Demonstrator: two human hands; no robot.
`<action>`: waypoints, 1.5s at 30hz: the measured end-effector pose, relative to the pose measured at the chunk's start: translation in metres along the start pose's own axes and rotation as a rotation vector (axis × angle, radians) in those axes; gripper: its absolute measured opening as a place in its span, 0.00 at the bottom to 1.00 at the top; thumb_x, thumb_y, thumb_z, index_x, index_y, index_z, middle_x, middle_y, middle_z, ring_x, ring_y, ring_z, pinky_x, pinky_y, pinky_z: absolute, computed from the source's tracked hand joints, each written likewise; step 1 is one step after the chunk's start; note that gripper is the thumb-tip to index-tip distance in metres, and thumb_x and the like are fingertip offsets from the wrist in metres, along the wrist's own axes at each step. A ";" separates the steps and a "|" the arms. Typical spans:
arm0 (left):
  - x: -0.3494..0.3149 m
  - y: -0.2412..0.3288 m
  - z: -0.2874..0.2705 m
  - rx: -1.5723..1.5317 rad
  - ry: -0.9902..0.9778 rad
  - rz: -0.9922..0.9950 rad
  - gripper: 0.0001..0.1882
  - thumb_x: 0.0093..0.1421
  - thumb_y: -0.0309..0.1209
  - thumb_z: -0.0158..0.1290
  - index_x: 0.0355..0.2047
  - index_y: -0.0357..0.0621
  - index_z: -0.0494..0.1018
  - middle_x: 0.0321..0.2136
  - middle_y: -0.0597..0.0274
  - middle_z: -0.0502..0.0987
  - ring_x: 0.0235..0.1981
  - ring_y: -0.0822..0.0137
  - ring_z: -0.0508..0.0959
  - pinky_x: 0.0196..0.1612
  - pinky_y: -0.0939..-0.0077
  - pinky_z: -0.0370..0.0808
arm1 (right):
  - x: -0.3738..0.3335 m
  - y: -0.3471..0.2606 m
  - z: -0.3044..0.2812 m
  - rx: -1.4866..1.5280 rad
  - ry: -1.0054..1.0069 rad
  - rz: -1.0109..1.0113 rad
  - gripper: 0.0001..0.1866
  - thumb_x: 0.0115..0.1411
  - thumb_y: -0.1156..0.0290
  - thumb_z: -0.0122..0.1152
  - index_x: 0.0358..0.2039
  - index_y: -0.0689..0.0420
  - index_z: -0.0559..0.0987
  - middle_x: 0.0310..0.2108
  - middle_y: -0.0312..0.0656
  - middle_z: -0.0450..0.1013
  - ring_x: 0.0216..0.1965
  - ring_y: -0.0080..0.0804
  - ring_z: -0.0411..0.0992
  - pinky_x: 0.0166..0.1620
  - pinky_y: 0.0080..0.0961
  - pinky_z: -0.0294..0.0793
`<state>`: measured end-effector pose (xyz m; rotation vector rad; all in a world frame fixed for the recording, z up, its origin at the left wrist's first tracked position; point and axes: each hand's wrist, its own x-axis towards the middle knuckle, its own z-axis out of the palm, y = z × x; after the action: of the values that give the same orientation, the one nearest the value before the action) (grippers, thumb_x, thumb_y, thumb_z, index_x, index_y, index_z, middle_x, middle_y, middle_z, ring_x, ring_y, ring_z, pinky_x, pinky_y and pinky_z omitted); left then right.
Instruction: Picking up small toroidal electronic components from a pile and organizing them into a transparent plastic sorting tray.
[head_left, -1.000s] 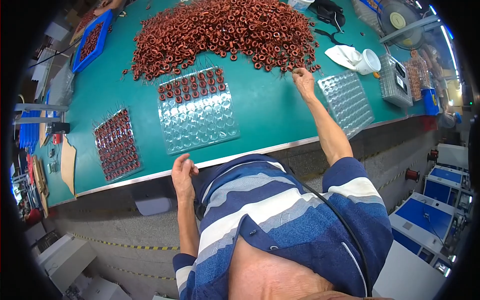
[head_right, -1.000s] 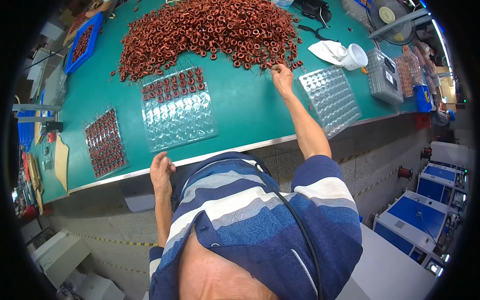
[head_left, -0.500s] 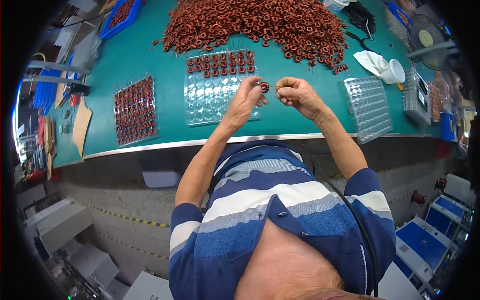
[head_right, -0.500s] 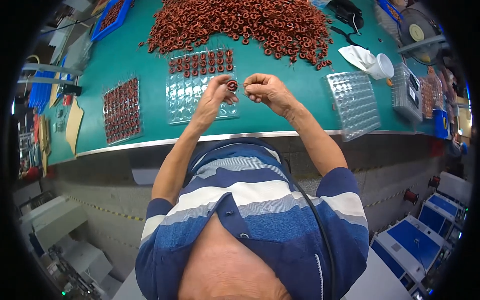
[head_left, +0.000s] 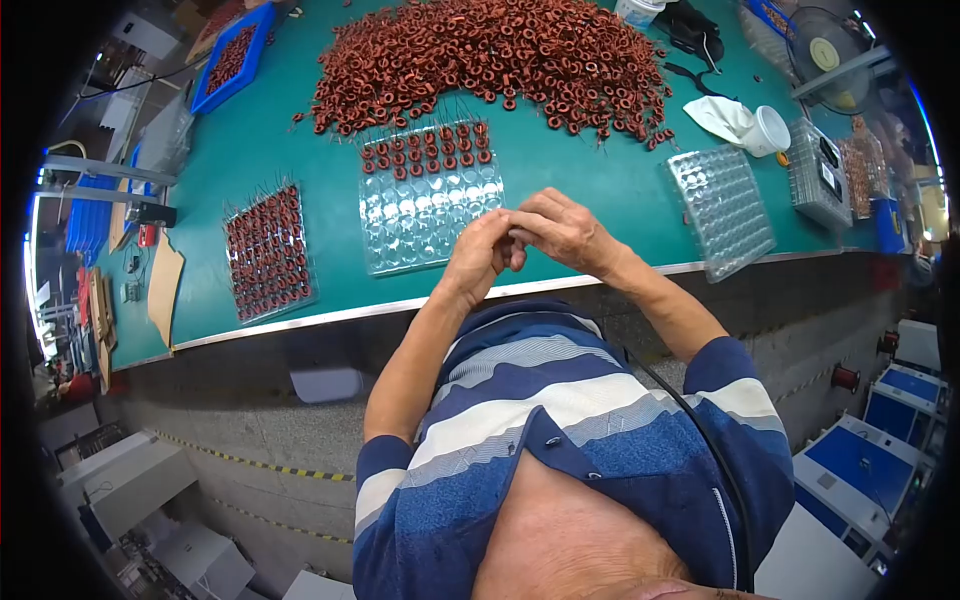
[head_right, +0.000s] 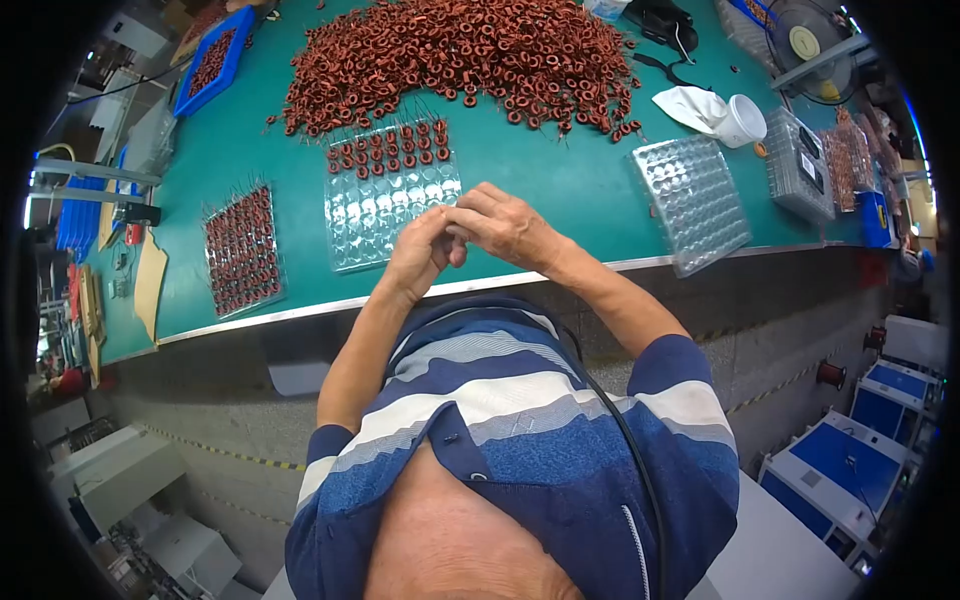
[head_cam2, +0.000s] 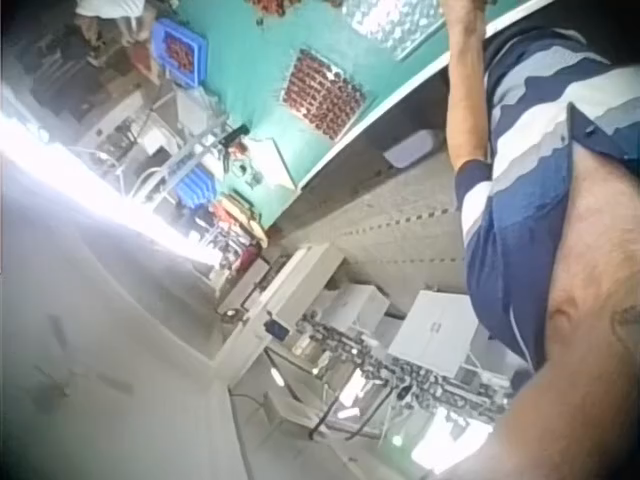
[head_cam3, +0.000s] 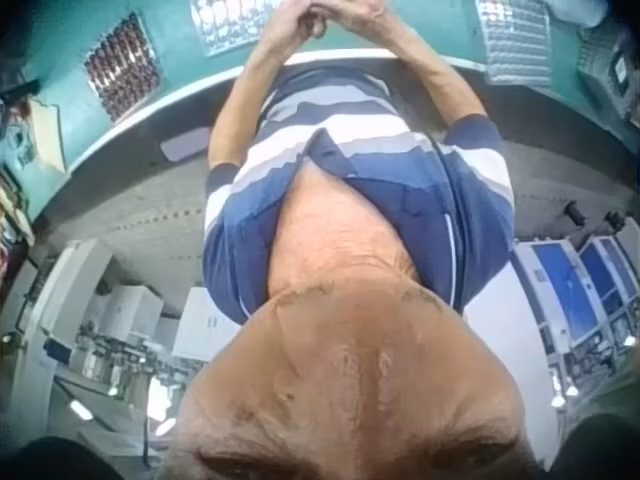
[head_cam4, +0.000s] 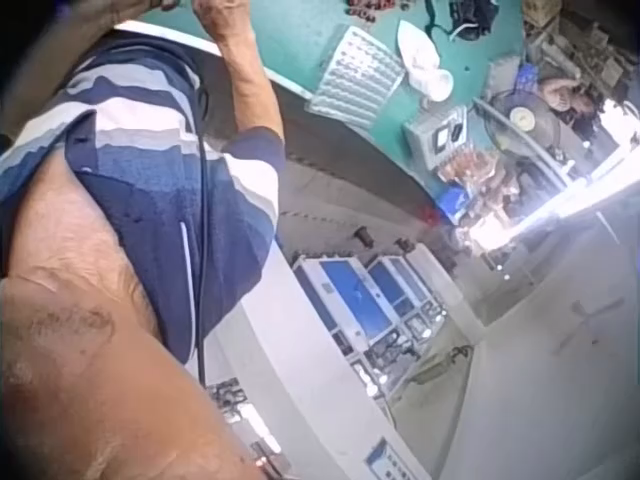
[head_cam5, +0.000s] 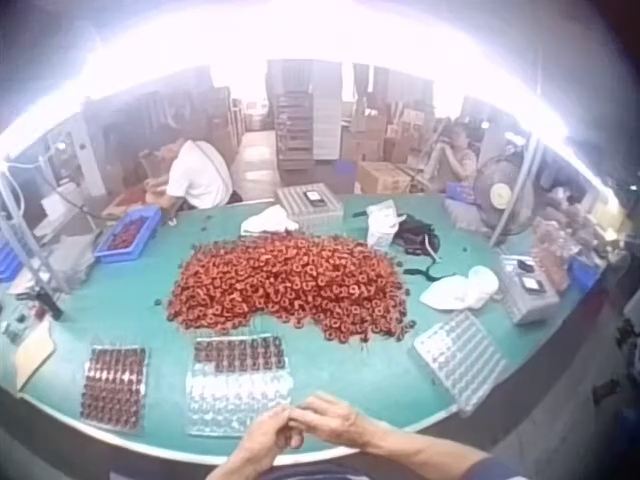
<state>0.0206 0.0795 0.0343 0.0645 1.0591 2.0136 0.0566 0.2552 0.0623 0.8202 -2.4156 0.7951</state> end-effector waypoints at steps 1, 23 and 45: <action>0.000 -0.001 0.000 -0.021 -0.012 -0.006 0.13 0.69 0.37 0.40 0.35 0.41 0.67 0.23 0.62 0.71 0.19 0.70 0.72 0.22 0.79 0.68 | -0.001 0.000 0.000 -0.004 0.006 -0.006 0.14 0.50 0.74 0.64 0.38 0.57 0.76 0.32 0.40 0.72 0.35 0.36 0.72 0.37 0.29 0.75; -0.026 0.007 0.031 0.882 0.047 0.516 0.16 0.61 0.27 0.53 0.50 0.40 0.68 0.33 0.52 0.78 0.31 0.64 0.79 0.34 0.72 0.75 | -0.020 -0.019 0.007 1.430 0.170 1.075 0.18 0.67 0.60 0.49 0.42 0.63 0.77 0.38 0.40 0.74 0.42 0.27 0.72 0.47 0.24 0.72; -0.015 0.026 0.028 0.432 0.116 0.398 0.07 0.65 0.26 0.47 0.41 0.38 0.66 0.21 0.67 0.68 0.20 0.76 0.71 0.24 0.82 0.69 | 0.010 -0.019 -0.007 0.407 0.237 0.688 0.13 0.62 0.64 0.58 0.28 0.62 0.80 0.25 0.42 0.73 0.28 0.32 0.71 0.33 0.26 0.69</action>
<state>0.0249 0.0798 0.0749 0.4182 1.6465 2.1126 0.0636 0.2438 0.0802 -0.0229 -2.3444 1.5745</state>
